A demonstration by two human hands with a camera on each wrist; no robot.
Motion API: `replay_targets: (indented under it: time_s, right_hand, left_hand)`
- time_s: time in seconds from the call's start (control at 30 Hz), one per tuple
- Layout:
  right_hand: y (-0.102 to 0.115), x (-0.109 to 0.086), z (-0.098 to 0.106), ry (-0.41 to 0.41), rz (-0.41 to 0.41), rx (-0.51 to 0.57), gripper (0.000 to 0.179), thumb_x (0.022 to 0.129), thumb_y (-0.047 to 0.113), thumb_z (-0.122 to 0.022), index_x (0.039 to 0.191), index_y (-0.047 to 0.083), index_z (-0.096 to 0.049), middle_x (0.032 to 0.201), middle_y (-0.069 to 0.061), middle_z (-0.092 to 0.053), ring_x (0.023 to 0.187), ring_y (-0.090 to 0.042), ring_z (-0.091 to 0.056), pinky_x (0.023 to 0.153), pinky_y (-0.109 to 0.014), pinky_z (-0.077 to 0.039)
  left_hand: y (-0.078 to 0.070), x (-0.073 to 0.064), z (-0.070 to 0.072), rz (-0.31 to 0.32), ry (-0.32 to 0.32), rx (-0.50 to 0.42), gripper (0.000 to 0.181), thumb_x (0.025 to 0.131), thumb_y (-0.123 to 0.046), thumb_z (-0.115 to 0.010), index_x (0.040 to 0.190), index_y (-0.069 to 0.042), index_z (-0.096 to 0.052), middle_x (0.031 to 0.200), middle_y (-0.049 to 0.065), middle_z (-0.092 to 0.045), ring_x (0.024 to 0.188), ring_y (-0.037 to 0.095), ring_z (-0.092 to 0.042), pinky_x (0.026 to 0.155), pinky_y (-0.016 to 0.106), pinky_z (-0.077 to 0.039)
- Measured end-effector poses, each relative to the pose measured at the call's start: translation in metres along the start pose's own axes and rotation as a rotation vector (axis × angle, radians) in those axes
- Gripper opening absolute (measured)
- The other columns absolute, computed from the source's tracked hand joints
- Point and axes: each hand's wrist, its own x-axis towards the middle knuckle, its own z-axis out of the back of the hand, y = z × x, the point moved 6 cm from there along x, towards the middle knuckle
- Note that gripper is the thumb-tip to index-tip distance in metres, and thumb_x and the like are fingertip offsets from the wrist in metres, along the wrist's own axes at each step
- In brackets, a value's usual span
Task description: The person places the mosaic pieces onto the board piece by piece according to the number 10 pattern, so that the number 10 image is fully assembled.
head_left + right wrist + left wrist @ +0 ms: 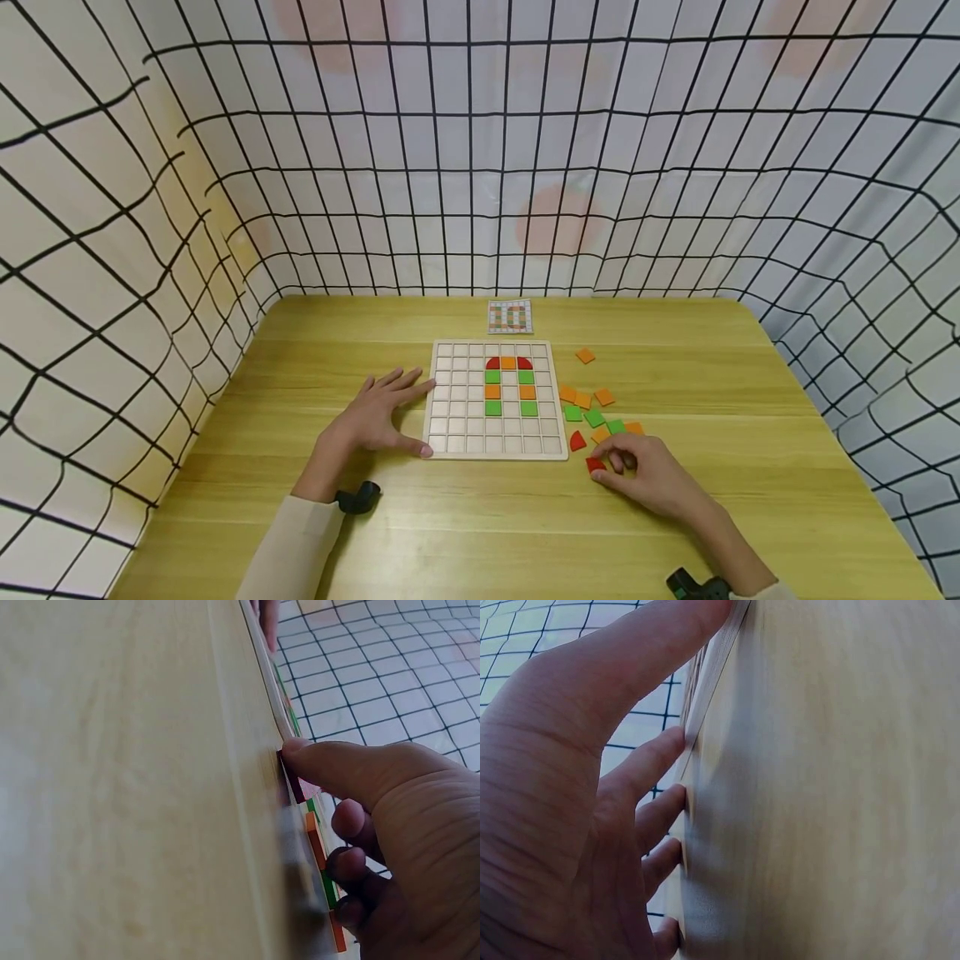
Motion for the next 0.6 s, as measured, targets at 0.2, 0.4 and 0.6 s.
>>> replay_targets:
  time_s: [0.2, 0.4, 0.6]
  right_hand:
    - [0.0007, -0.0010, 0.0006, -0.018, 0.009, 0.069, 0.012, 0.090, 0.025, -0.082, 0.093, 0.028, -0.071, 0.073, 0.010, -0.055, 0.064, -0.003, -0.049, 0.058, -0.022, -0.044]
    - [0.0056, -0.0017, 0.0003, -0.005, 0.072, 0.108, 0.014, 0.089, 0.021, -0.083, 0.092, 0.028, -0.071, 0.075, 0.011, -0.057, 0.067, -0.007, -0.054, 0.060, -0.024, -0.048]
    - [0.0042, -0.0028, -0.0018, 0.018, 0.110, 0.101, 0.017, 0.088, 0.018, -0.084, 0.095, 0.027, -0.072, 0.076, 0.011, -0.058, 0.068, -0.013, -0.056, 0.061, -0.025, -0.048]
  left_hand:
    - [-0.0009, 0.0002, 0.0007, -0.005, 0.002, 0.002, 0.115, 0.064, -0.080, -0.079, 0.161, -0.035, -0.036, 0.172, 0.003, -0.025, 0.160, 0.039, -0.016, 0.124, 0.072, -0.005]
    - [-0.0028, 0.0006, 0.0019, -0.018, 0.005, 0.013, 0.114, 0.065, -0.079, -0.080, 0.161, -0.035, -0.037, 0.172, 0.004, -0.025, 0.159, 0.039, -0.017, 0.124, 0.072, -0.006]
    - [-0.0042, -0.0002, 0.0025, -0.022, 0.009, 0.013, 0.114, 0.065, -0.079, -0.080, 0.161, -0.034, -0.037, 0.172, 0.005, -0.025, 0.159, 0.039, -0.018, 0.124, 0.072, -0.007]
